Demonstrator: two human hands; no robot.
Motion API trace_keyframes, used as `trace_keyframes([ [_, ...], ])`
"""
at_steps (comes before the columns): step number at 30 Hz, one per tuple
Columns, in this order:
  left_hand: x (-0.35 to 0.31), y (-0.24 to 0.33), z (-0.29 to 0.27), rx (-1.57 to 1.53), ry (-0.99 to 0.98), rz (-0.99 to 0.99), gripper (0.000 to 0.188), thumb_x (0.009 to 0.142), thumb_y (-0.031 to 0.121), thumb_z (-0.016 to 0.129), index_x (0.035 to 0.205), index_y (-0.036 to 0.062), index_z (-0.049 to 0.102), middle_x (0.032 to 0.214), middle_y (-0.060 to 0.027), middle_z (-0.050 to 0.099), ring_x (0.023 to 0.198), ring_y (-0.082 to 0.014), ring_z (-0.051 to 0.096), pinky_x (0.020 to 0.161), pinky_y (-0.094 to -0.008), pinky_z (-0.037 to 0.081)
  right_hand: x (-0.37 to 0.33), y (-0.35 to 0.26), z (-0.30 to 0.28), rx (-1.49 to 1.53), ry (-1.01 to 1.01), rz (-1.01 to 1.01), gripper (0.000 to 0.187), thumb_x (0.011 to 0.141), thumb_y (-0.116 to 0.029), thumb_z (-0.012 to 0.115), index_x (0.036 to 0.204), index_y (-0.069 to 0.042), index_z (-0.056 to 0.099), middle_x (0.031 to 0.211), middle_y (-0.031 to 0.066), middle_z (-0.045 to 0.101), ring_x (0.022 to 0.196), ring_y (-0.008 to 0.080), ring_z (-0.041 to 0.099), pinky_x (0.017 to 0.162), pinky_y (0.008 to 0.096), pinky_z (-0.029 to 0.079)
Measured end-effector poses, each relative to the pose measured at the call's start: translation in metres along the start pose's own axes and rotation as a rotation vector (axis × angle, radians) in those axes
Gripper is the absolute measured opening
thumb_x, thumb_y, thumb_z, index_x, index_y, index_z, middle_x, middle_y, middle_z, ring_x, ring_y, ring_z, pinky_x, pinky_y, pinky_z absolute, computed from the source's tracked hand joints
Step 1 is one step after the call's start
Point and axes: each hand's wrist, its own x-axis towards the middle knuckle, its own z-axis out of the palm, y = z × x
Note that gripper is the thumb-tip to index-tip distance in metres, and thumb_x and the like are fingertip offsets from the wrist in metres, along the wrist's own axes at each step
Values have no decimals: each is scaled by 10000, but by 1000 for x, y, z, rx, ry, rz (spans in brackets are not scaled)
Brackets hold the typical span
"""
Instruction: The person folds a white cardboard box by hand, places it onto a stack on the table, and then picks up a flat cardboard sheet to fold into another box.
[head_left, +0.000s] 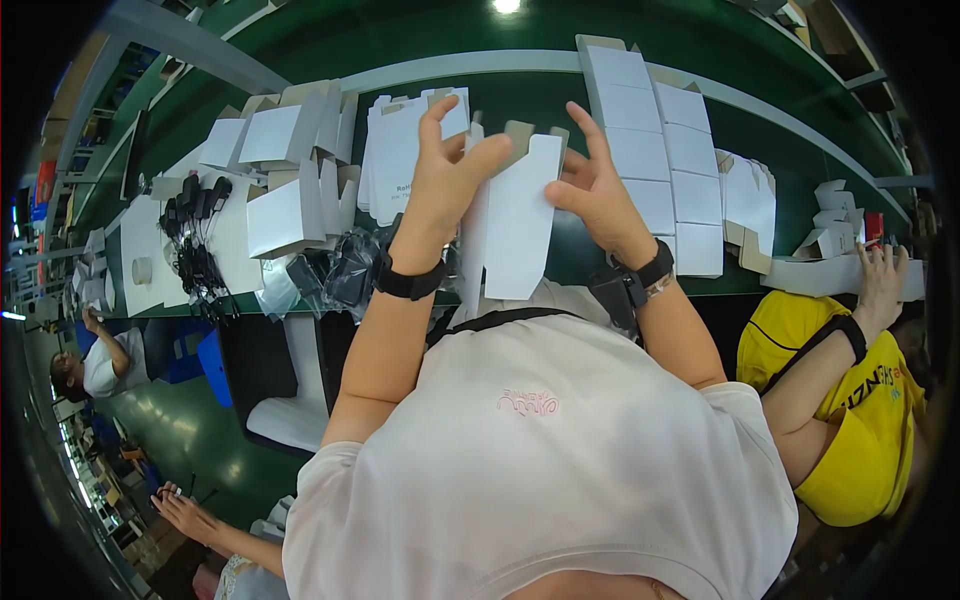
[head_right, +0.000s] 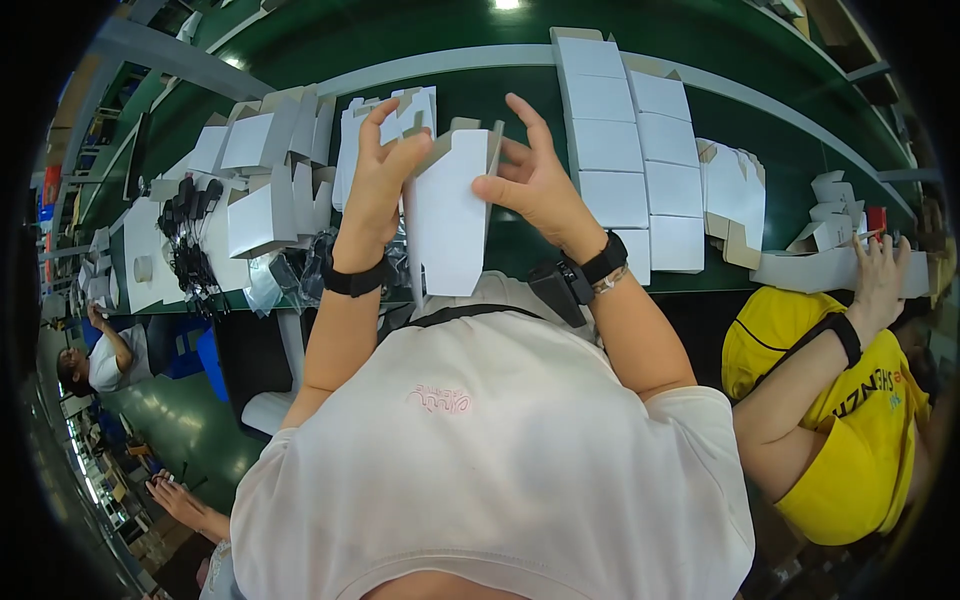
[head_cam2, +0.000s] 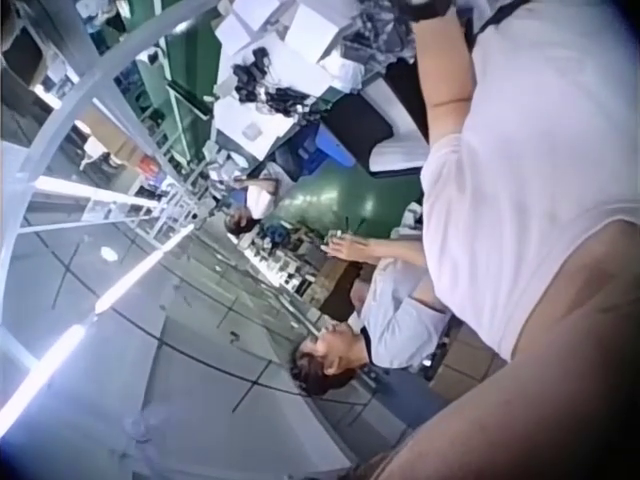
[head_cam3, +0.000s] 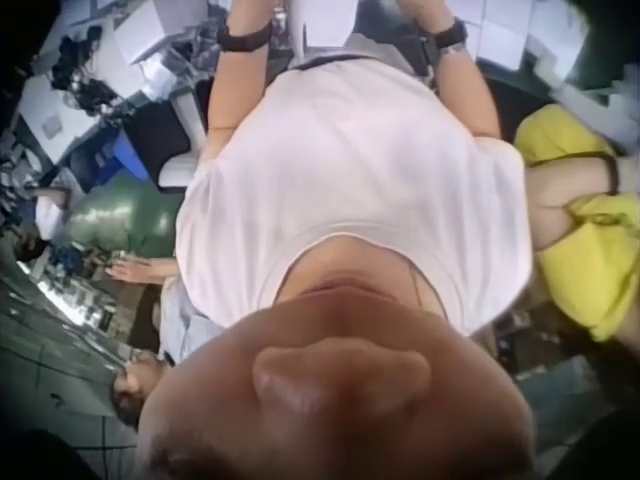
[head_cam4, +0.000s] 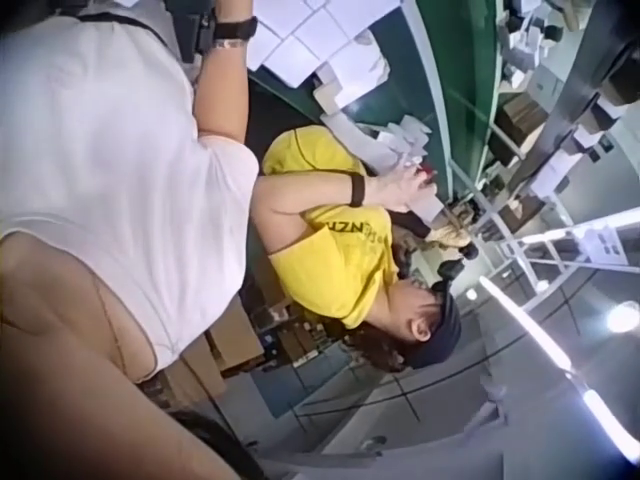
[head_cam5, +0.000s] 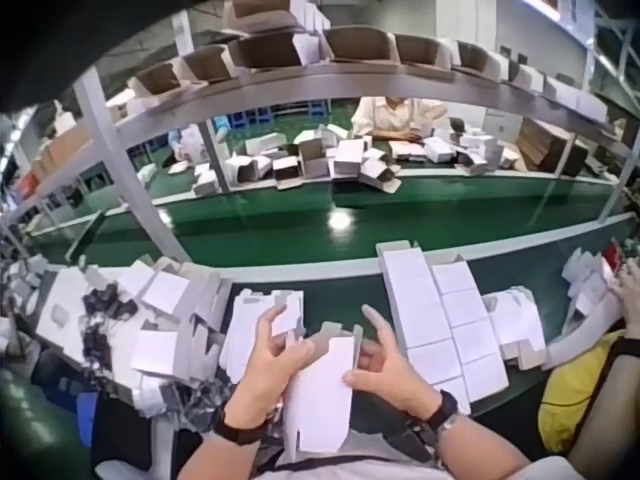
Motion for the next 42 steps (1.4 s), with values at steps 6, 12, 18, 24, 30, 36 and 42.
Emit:
trace_keyframes([
  [6, 3, -8, -9, -443, -206, 19, 799, 759, 311, 659, 1352, 60, 186, 1100, -180, 518, 937, -224, 544, 814, -321, 448, 13, 20, 3, 43, 197, 11, 992, 676, -145, 756, 1408, -130, 87, 1215, 156, 424, 1077, 239, 470, 913, 354, 409],
  [12, -10, -33, -18, 39, -194, -86, 668, 716, 157, 715, 1261, 1, 362, 1098, -139, 545, 967, -199, 554, 828, -302, 448, 16, 16, -2, -98, 186, 1, 787, 724, -137, 719, 1349, -30, 252, 1142, 137, 488, 1043, 201, 497, 865, 309, 439],
  [18, -17, -24, -33, -397, -224, -119, 489, 778, 118, 642, 1198, -30, 442, 1120, -124, 539, 1003, -201, 542, 843, -309, 455, 5, 6, -13, 163, -122, 152, 784, 710, -322, 737, 1313, -31, 327, 1209, 81, 484, 1101, 176, 475, 916, 316, 398],
  [24, -9, -35, -33, -401, -193, -116, 409, 817, 102, 600, 1183, -23, 467, 1065, -115, 581, 921, -195, 591, 802, -297, 482, 10, 16, -15, 125, 6, 211, 643, 770, -255, 692, 1261, 7, 370, 1175, 112, 508, 1062, 163, 499, 894, 284, 414],
  [30, -9, -46, -26, 22, -22, -52, 325, 849, 112, 567, 1133, -35, 513, 997, -94, 602, 859, -126, 577, 742, -252, 468, 7, 17, -15, -68, 173, 177, 374, 838, -206, 610, 1104, 41, 522, 979, 94, 601, 853, 145, 569, 762, 268, 461],
  [36, -7, -66, -28, 146, 18, 220, 307, 871, 223, 535, 1049, -26, 547, 878, -113, 609, 809, -135, 556, 719, -266, 443, 7, 24, -17, -229, 214, 133, 391, 884, -279, 551, 1106, 41, 522, 952, 48, 585, 791, 84, 518, 708, 235, 437],
  [42, -6, -43, -37, 336, 42, 207, 306, 909, 282, 499, 841, -15, 522, 653, -75, 529, 629, -109, 470, 573, -276, 405, -1, 19, -9, -85, 243, -100, 450, 915, -371, 468, 1105, 33, 520, 969, 38, 570, 826, 85, 513, 737, 231, 428],
])
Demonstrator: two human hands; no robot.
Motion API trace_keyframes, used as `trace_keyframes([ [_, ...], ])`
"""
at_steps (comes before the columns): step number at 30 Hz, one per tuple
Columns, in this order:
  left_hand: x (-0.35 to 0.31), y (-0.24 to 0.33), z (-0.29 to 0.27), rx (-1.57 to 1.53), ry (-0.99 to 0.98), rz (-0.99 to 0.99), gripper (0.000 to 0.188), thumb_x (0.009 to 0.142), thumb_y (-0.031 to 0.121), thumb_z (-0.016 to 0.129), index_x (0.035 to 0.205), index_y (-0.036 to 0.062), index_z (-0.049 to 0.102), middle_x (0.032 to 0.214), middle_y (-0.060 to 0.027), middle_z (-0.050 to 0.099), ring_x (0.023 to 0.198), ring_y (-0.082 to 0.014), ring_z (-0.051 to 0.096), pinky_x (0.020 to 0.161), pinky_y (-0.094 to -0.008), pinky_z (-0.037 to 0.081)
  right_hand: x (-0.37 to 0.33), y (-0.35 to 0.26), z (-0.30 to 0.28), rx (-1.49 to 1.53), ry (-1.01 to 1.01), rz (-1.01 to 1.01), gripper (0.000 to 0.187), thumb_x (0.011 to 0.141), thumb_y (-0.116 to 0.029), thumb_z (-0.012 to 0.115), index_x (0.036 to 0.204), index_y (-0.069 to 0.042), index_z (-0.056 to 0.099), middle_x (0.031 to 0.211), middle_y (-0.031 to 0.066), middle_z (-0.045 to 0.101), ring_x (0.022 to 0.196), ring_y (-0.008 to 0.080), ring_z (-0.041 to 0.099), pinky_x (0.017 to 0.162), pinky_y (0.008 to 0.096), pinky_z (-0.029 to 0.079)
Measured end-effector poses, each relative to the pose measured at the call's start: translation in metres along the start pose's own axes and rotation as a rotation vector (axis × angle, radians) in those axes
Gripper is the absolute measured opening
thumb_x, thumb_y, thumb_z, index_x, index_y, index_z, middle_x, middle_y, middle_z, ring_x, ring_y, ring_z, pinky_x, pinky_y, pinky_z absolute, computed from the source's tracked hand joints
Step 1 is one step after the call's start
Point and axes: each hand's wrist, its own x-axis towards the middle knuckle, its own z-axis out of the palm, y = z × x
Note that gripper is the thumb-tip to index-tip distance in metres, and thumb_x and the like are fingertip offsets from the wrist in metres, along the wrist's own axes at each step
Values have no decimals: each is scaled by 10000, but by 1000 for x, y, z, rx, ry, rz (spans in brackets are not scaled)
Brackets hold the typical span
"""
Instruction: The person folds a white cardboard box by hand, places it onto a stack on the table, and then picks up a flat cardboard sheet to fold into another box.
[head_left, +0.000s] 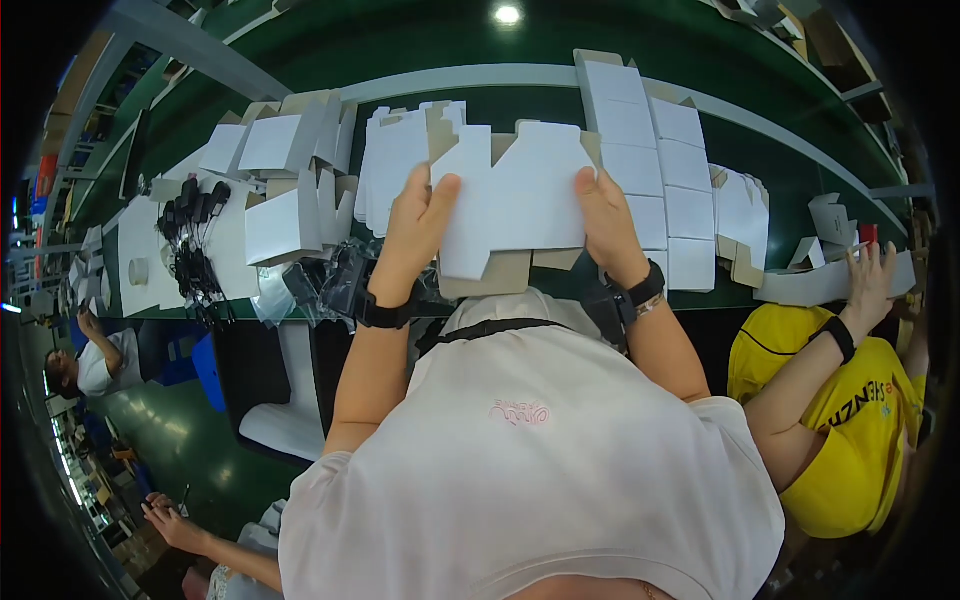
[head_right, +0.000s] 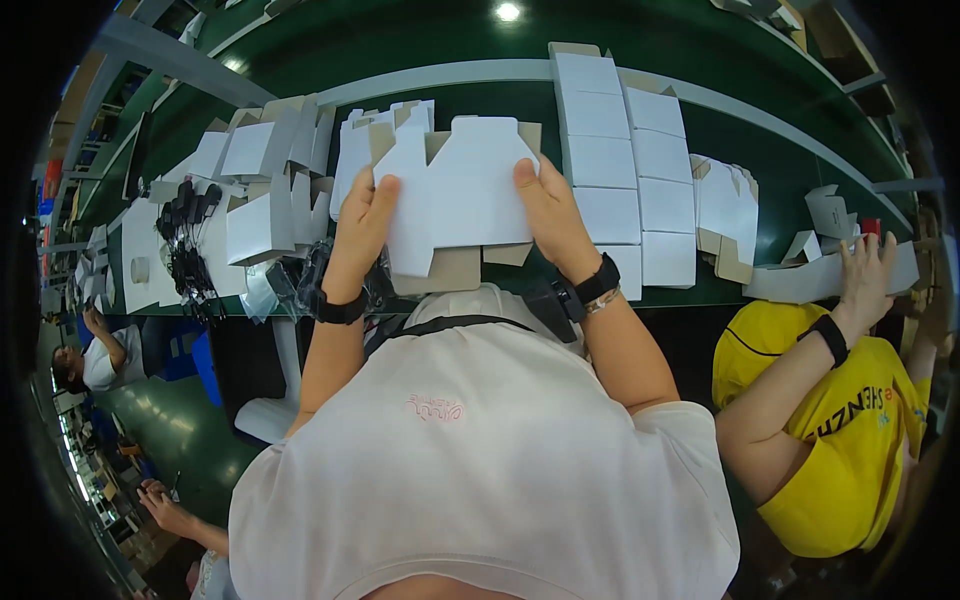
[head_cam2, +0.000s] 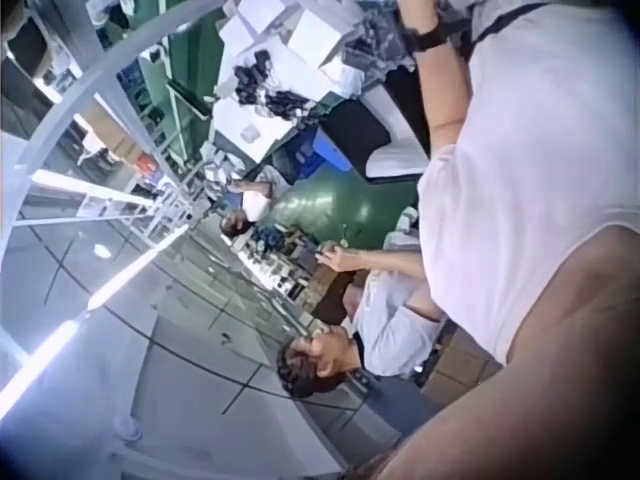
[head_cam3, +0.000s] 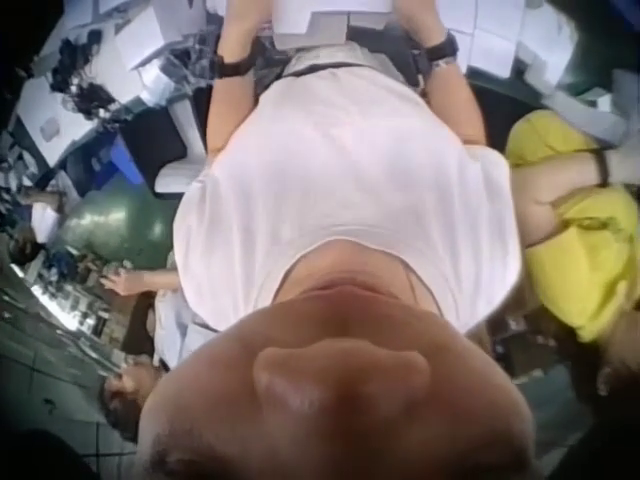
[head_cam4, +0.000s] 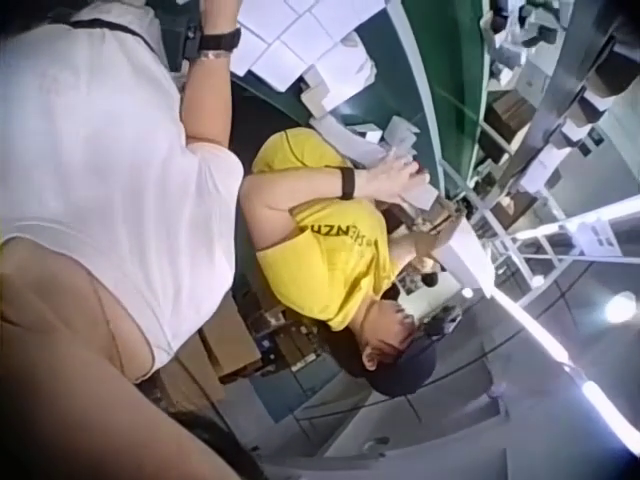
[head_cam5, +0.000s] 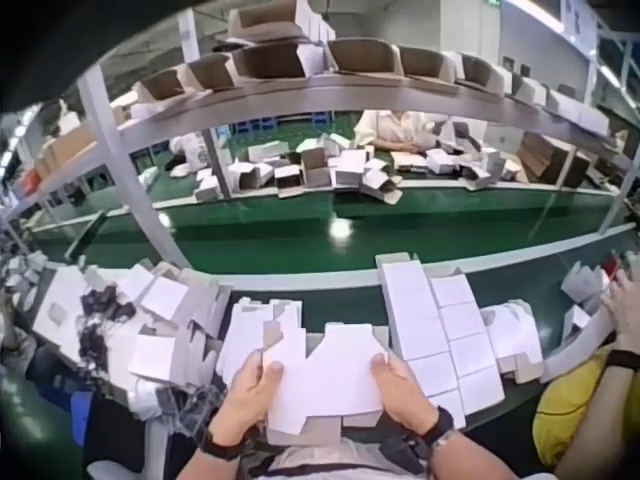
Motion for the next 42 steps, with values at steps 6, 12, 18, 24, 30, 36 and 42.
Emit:
trace_keyframes([
  [6, -18, 9, 23, 281, 323, 273, 387, 930, 277, 451, 666, -2, 405, 530, -98, 379, 486, -164, 344, 460, -338, 316, 2, 4, -10, -205, 29, 41, 424, 923, -362, 452, 1094, 19, 530, 969, 46, 576, 845, 95, 519, 763, 236, 426],
  [12, -16, 17, 13, 124, 268, 98, 377, 871, 335, 528, 939, -28, 452, 648, -138, 490, 599, -247, 478, 565, -355, 399, -2, -13, 0, -49, -103, -6, 426, 933, -330, 439, 1180, 17, 452, 1049, 63, 556, 921, 101, 515, 809, 239, 421],
  [18, -18, 26, 26, 468, 206, 182, 1127, 573, 461, 776, 1332, -87, 148, 1132, -221, 408, 1072, -335, 434, 870, -360, 394, -10, -12, 13, -133, -185, -94, 542, 932, -399, 392, 1301, -9, 319, 1229, 97, 461, 1093, 151, 459, 935, 271, 363],
  [24, -27, 43, 28, 175, 129, 98, 1106, 542, 296, 837, 1361, -8, 158, 1166, -204, 424, 1082, -308, 451, 893, -384, 385, -9, -12, 21, -259, -118, -356, 759, 873, -564, 348, 1385, -30, 181, 1425, 121, 224, 1286, 227, 261, 1041, 332, 218],
  [30, -27, 23, 17, 93, -34, 346, 812, 705, 305, 736, 1320, 69, 262, 1137, -173, 478, 1010, -255, 523, 833, -347, 436, -3, -27, 4, -88, -280, -157, 664, 835, -334, 611, 1333, -9, 317, 1288, 144, 393, 1149, 192, 423, 937, 287, 361],
  [36, -37, 37, 18, -54, -38, 333, 667, 740, 295, 714, 1238, 67, 333, 1149, -168, 462, 973, -245, 526, 821, -362, 444, -8, -27, 7, -91, -239, -307, 709, 778, -384, 644, 1311, -14, 358, 1279, 134, 419, 1154, 212, 430, 976, 322, 312],
  [42, -38, 26, 16, -259, -71, 356, 602, 775, 280, 688, 1168, 71, 282, 1247, -177, 355, 1042, -212, 457, 875, -360, 403, -12, -29, 4, 38, -286, -182, 678, 676, -176, 727, 1253, -28, 402, 1175, 126, 478, 1072, 204, 471, 942, 324, 350],
])
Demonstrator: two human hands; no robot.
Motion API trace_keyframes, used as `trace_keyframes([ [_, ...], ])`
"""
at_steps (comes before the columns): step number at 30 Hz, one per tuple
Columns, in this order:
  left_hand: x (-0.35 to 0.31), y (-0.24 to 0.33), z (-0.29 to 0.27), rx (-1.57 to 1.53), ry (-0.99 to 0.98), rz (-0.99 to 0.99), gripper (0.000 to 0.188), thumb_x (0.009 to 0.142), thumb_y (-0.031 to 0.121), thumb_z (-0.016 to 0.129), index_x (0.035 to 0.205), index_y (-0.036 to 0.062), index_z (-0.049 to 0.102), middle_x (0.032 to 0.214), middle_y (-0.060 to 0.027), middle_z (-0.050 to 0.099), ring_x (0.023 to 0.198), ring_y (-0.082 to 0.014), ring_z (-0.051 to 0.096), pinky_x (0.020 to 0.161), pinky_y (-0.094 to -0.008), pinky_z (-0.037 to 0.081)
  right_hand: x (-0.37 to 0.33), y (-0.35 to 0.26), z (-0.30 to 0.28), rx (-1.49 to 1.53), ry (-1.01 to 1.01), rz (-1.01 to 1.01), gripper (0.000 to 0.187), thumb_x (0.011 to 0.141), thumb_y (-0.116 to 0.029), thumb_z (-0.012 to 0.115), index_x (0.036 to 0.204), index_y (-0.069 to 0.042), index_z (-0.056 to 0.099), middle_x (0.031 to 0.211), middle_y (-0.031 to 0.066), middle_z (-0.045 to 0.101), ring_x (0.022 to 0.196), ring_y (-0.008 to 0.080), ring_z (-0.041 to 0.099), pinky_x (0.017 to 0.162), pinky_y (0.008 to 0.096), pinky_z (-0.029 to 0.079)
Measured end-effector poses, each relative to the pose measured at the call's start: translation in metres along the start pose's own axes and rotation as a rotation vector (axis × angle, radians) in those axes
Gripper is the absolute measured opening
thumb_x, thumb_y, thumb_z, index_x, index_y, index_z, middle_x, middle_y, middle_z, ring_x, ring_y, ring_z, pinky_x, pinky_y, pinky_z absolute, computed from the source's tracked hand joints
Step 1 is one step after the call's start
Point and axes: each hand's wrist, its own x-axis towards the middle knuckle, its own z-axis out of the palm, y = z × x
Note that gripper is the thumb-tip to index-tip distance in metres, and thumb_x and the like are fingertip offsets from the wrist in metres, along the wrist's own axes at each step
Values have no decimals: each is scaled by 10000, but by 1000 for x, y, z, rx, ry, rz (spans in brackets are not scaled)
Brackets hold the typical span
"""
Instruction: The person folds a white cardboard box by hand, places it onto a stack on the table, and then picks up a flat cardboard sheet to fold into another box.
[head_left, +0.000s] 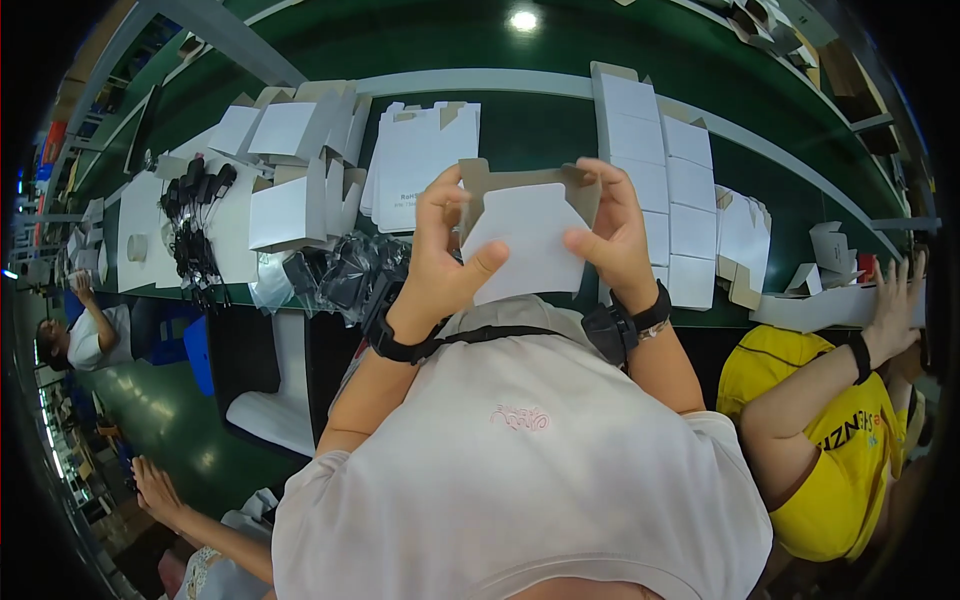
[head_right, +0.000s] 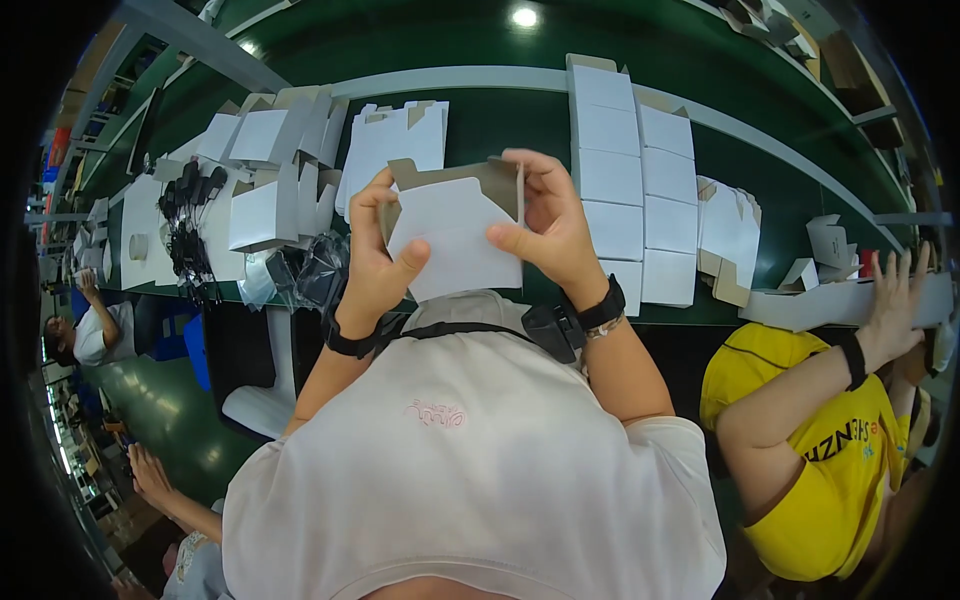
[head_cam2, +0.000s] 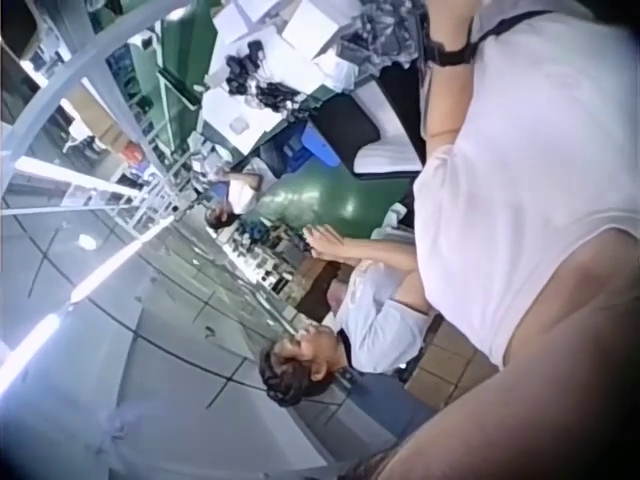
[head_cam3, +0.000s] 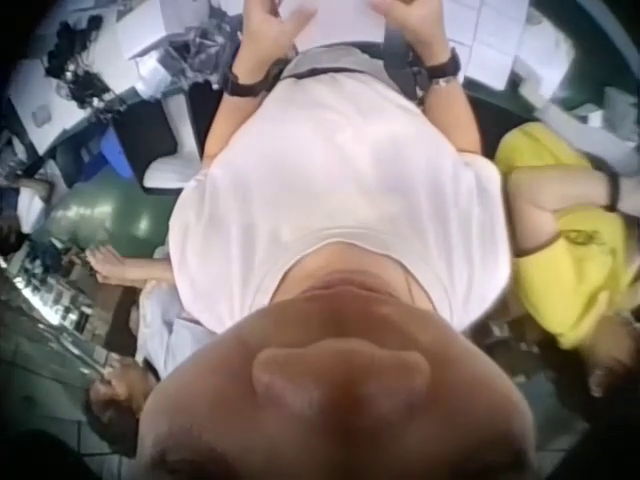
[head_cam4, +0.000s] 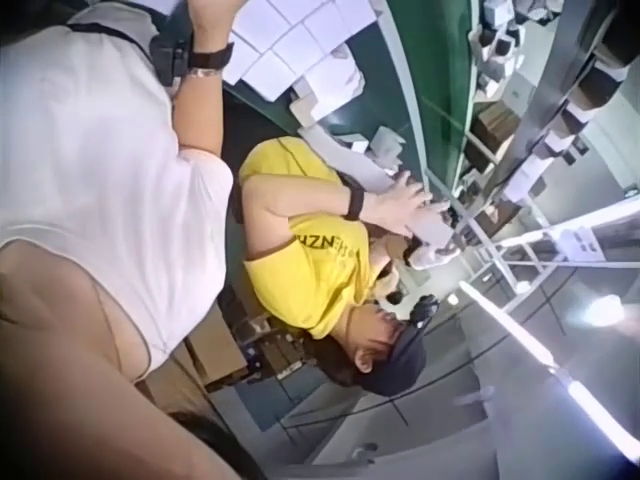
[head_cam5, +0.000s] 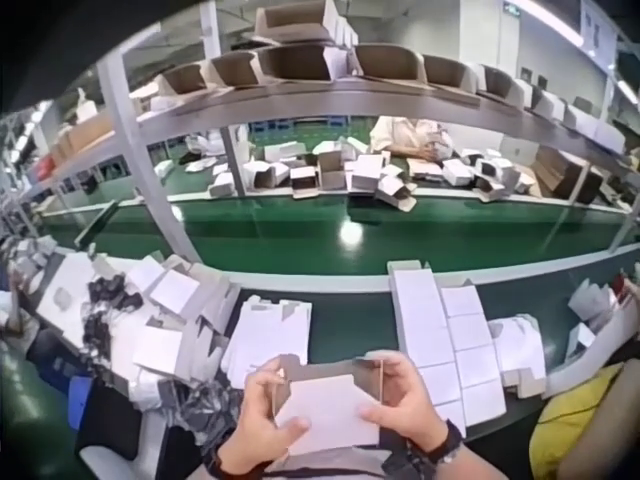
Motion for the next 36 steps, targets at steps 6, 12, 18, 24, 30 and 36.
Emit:
trace_keyframes([
  [6, -3, -18, 0, -159, 49, -204, 580, 790, 288, 674, 1111, 73, 242, 1230, -158, 360, 1090, -184, 385, 922, -335, 346, 2, 21, -14, -37, -40, -2, 395, 697, -147, 689, 1021, -14, 506, 1103, 121, 525, 1045, 201, 486, 914, 320, 372],
  [12, -6, -39, 9, -266, 181, -165, 491, 812, 229, 656, 1082, 71, 278, 1033, -84, 461, 958, -134, 426, 874, -280, 352, 3, 37, -11, 191, 24, 57, 361, 714, -148, 649, 1020, -48, 486, 992, 77, 533, 985, 168, 491, 882, 294, 367],
  [18, -2, -54, 12, -324, 201, -223, 422, 846, 257, 616, 1089, 57, 335, 921, -35, 462, 870, -111, 427, 817, -253, 358, 2, 47, -17, -104, -28, 100, 396, 853, -249, 493, 1176, -34, 416, 1013, 76, 513, 976, 151, 476, 870, 256, 356],
  [24, 1, -67, 13, 180, 140, -136, 417, 923, 368, 446, 1046, -15, 558, 965, -63, 545, 916, -128, 475, 800, -252, 384, -1, 53, -4, -294, 110, 29, 481, 938, -300, 358, 1331, -23, 341, 1204, 114, 493, 1029, 158, 481, 893, 255, 362],
  [30, 2, -63, 20, -252, 232, -581, 321, 914, 261, 464, 960, -28, 595, 828, -34, 584, 776, -100, 516, 721, -217, 398, 3, 46, -10, 1, 105, 437, 396, 921, -271, 440, 1213, -10, 496, 1092, 89, 565, 938, 138, 529, 839, 243, 400],
  [36, 5, -64, 11, -361, 127, -692, 220, 898, 203, 471, 889, 12, 581, 822, -22, 568, 738, -89, 521, 649, -212, 411, 2, 48, -20, -94, -19, 471, 398, 932, -318, 391, 1130, -9, 547, 1120, 80, 551, 968, 152, 521, 859, 262, 392],
])
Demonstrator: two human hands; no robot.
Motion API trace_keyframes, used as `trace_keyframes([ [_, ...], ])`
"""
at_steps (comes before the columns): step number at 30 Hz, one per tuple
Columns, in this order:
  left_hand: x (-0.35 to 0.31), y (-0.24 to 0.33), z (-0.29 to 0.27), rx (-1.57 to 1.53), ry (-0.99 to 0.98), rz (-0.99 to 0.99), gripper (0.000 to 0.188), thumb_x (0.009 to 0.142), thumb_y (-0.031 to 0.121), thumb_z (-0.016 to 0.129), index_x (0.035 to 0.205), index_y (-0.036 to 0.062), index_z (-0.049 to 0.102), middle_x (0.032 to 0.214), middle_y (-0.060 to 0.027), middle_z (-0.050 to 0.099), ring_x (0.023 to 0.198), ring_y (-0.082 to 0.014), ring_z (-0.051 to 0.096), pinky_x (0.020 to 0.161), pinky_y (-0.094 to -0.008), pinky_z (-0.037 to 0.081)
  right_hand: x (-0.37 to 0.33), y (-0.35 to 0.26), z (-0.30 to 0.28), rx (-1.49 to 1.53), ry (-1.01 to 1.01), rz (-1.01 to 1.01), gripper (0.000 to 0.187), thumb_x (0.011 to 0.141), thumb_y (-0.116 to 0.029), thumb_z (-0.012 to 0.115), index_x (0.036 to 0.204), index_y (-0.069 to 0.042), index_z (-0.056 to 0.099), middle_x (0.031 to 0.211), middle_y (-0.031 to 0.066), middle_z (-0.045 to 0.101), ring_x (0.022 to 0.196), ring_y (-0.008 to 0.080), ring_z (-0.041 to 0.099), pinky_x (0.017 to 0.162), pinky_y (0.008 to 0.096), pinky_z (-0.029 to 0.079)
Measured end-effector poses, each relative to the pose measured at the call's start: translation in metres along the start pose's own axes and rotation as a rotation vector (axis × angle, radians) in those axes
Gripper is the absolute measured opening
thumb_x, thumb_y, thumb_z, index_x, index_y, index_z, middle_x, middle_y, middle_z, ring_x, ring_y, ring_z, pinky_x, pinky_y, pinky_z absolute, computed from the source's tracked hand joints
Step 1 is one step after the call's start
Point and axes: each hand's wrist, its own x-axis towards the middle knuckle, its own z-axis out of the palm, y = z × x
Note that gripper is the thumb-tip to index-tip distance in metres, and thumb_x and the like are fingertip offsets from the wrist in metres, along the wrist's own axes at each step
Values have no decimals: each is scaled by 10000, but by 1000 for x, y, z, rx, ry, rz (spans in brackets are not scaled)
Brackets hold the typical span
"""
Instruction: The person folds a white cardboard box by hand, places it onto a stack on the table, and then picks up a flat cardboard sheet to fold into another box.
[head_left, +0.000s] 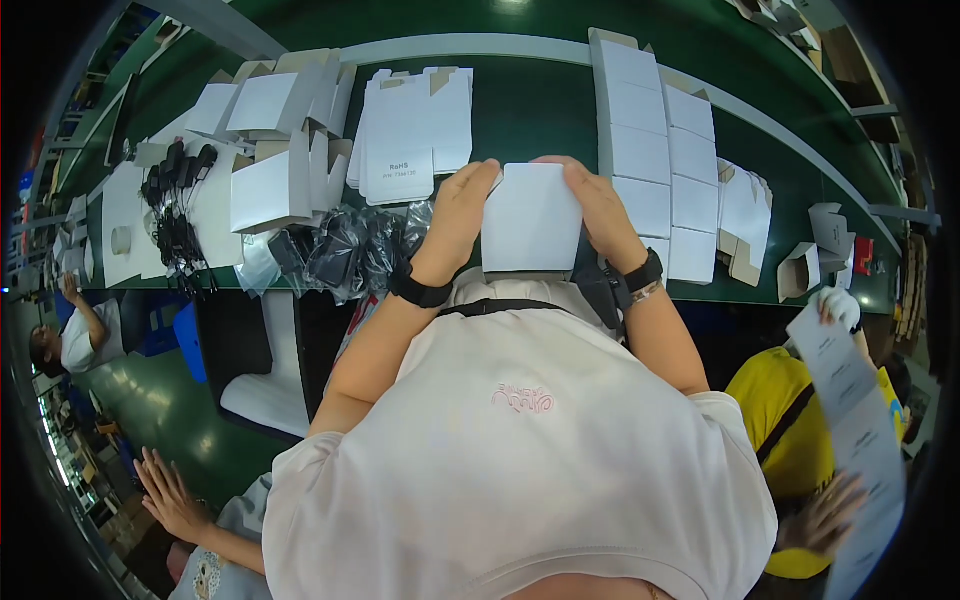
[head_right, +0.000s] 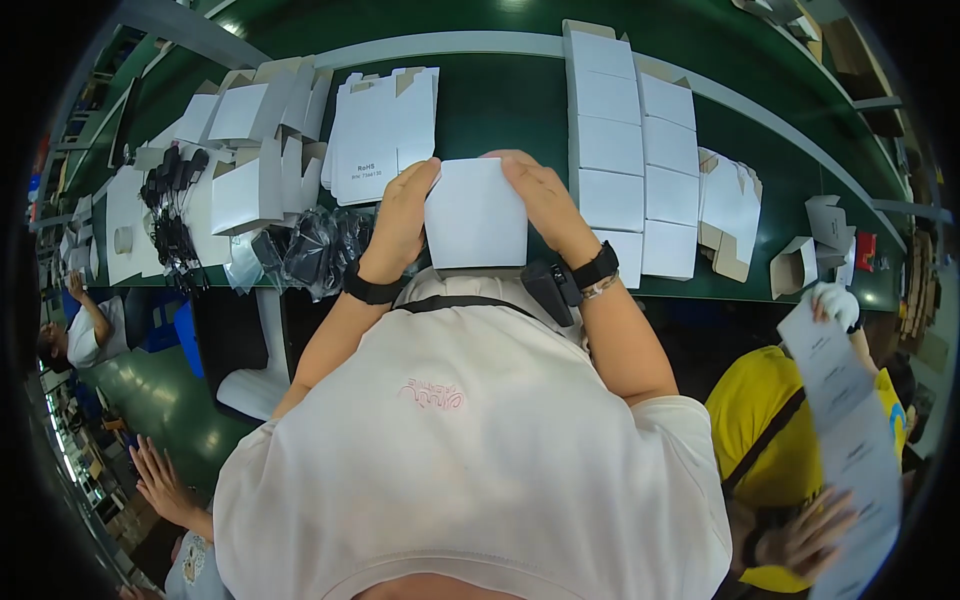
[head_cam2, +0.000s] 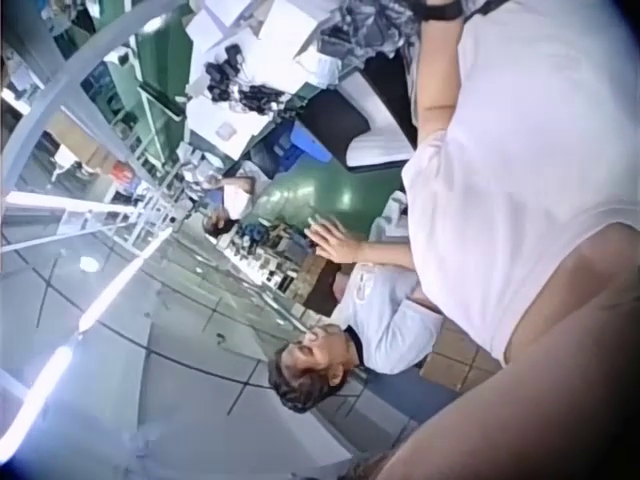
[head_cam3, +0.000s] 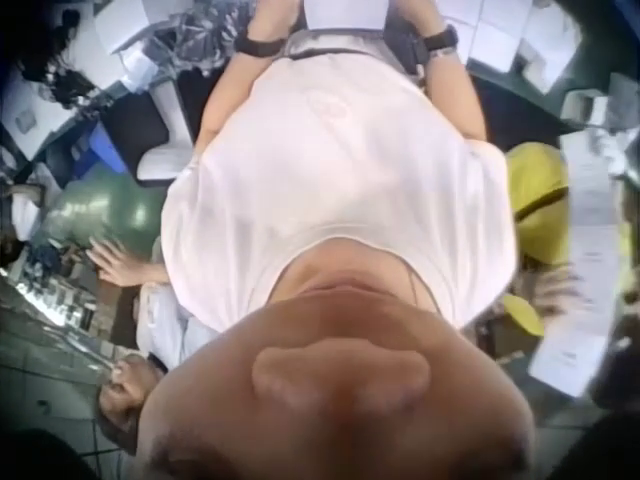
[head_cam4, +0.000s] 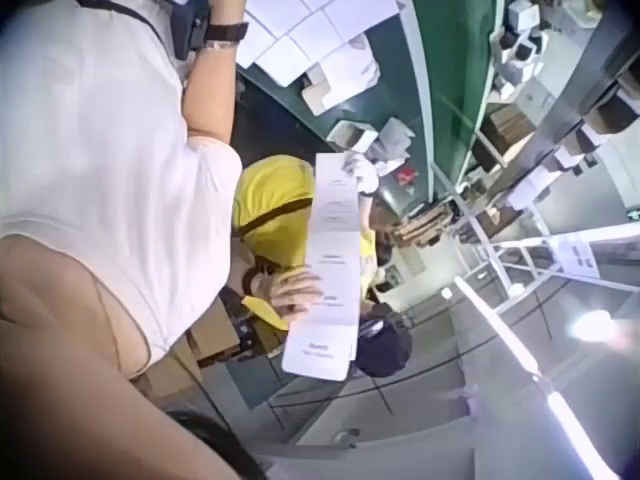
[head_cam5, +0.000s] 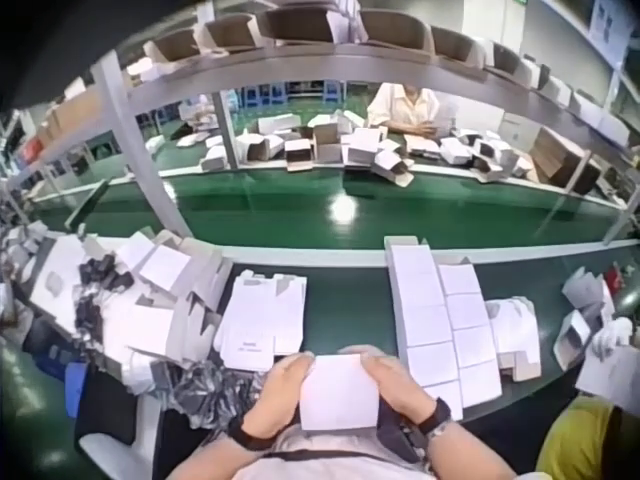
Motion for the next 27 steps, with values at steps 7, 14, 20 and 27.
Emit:
trace_keyframes([
  [7, 6, 14, 3, -160, 16, -189, 86, 835, 43, 519, 904, 9, 557, 809, -41, 586, 729, -93, 554, 597, -194, 436, 2, 19, -1, -427, -55, -446, 533, 930, -463, 308, 1085, -22, 565, 1256, 136, 443, 1097, 231, 462, 951, 307, 329],
  [14, -4, -5, 6, -178, 53, -30, 151, 842, 160, 581, 882, 14, 585, 834, -52, 597, 780, -129, 561, 645, -233, 428, -4, 18, -3, -497, -14, -235, 410, 933, -324, 418, 975, 35, 612, 1194, 158, 518, 1053, 257, 503, 914, 311, 367],
  [20, -20, 9, 15, 689, 74, 404, 324, 874, 313, 533, 879, 12, 653, 1071, -178, 584, 924, -285, 569, 747, -320, 442, -3, 21, 3, -418, 110, -391, 410, 946, -299, 385, 962, 37, 618, 1194, 184, 534, 1173, 274, 443, 943, 317, 355],
  [27, -26, 9, 14, 544, 131, 327, 352, 891, 283, 509, 816, -33, 646, 1061, -189, 583, 915, -314, 566, 786, -339, 439, -16, 11, 13, -469, 182, -337, 437, 912, -362, 450, 1149, -6, 542, 1380, 183, 323, 1284, 269, 309, 996, 340, 303],
])
